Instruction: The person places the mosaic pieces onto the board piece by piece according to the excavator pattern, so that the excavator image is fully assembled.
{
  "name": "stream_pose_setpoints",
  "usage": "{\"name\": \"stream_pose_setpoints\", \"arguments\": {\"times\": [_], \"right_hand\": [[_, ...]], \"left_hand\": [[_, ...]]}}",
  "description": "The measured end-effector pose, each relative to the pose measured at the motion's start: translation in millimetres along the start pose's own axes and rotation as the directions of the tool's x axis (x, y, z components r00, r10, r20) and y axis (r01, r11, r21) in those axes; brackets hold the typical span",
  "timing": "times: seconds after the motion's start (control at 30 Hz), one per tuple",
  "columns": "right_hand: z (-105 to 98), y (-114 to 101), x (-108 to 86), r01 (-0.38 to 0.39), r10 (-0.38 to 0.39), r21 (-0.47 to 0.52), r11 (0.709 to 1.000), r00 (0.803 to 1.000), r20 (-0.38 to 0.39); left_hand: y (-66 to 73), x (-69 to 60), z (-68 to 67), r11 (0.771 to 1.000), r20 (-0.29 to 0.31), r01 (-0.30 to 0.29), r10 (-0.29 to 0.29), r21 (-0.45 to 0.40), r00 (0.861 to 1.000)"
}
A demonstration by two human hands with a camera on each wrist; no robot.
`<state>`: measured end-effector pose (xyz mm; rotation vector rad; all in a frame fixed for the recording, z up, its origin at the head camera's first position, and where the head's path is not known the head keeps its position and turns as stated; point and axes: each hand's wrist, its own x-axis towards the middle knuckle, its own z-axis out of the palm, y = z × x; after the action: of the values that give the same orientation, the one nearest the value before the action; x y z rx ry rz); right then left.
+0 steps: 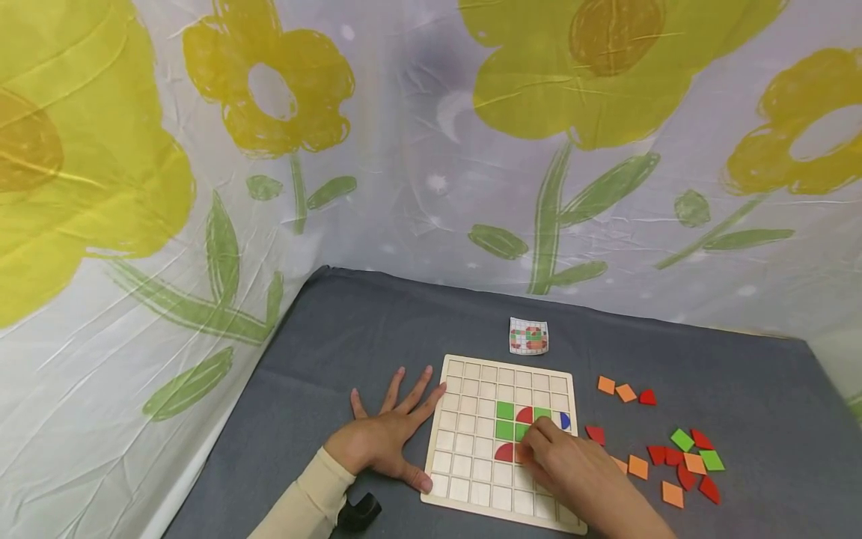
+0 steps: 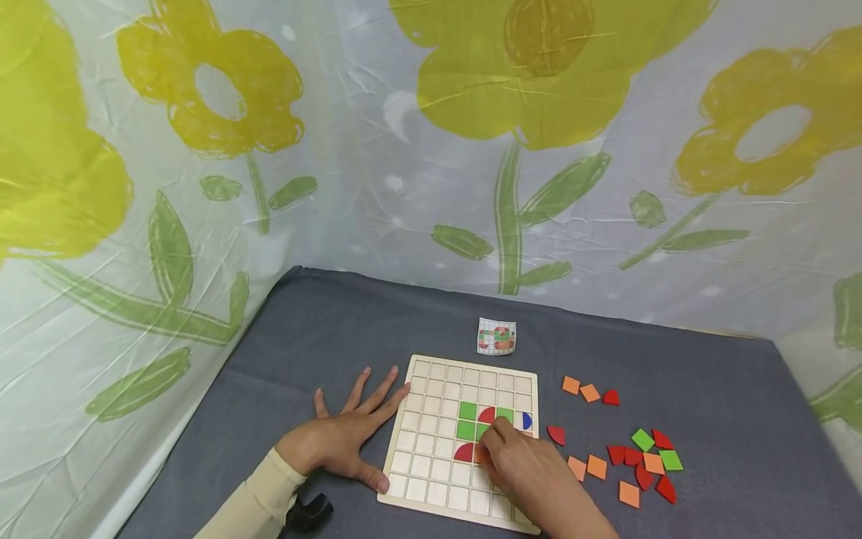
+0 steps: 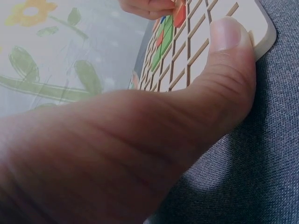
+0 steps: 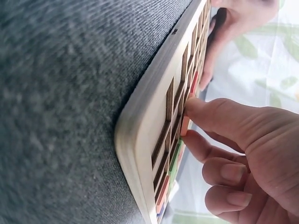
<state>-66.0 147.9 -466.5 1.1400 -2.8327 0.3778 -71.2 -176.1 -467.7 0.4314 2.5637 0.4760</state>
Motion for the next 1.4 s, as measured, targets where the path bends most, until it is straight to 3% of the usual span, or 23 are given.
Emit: {"name": "stream_pose_setpoints", "arguments": {"times": [0.37,0.6,0.83,1.1,1.3,1.33,1.4], "right_hand": [[-2,2,-2.5,-0.022,0.022,0.026,0.999,1.0,0.005],[-17,17,-11.3,-0.137,0.137,-0.01,0.99,0.99,-0.021],[-30,37,-29.1,-0.338,0.341,-0.061,0.939,0.938,0.062],[-37,61,-54.8,-0.401,0.407,-0.077,0.913,0.908,0.097],[-42,71,-59.3,-0.498,0.494,-0.048,0.866,0.837,0.233],[-42,71,-60.1,-0.501,0.497,-0.049,0.864,0.833,0.242],[-40,71,-65.0,-0.484,0.481,-0.046,0.874,0.849,0.218]], "left_hand": [[-1.1,0.8,1.4,1.0,-0.007,-0.008,0.008,-0.002,1.0],[-2.2,1.5,0.4,1.0,0.002,-0.017,0.017,-0.022,1.0],[0.2,1.0,1.3,1.0,0.009,0.008,-0.008,0.009,1.0],[-4.4,3.6,2.9,1.0,0.011,-0.005,0.005,-0.015,1.0],[-2.8,2.6,1.3,1.0,0.01,0.003,-0.003,0.006,1.0],[-2.9,2.7,1.6,1.0,0.009,0.002,-0.002,0.006,1.0],[-2.4,2.5,1.8,1.0,0.01,0.001,-0.001,0.006,1.0]]}}
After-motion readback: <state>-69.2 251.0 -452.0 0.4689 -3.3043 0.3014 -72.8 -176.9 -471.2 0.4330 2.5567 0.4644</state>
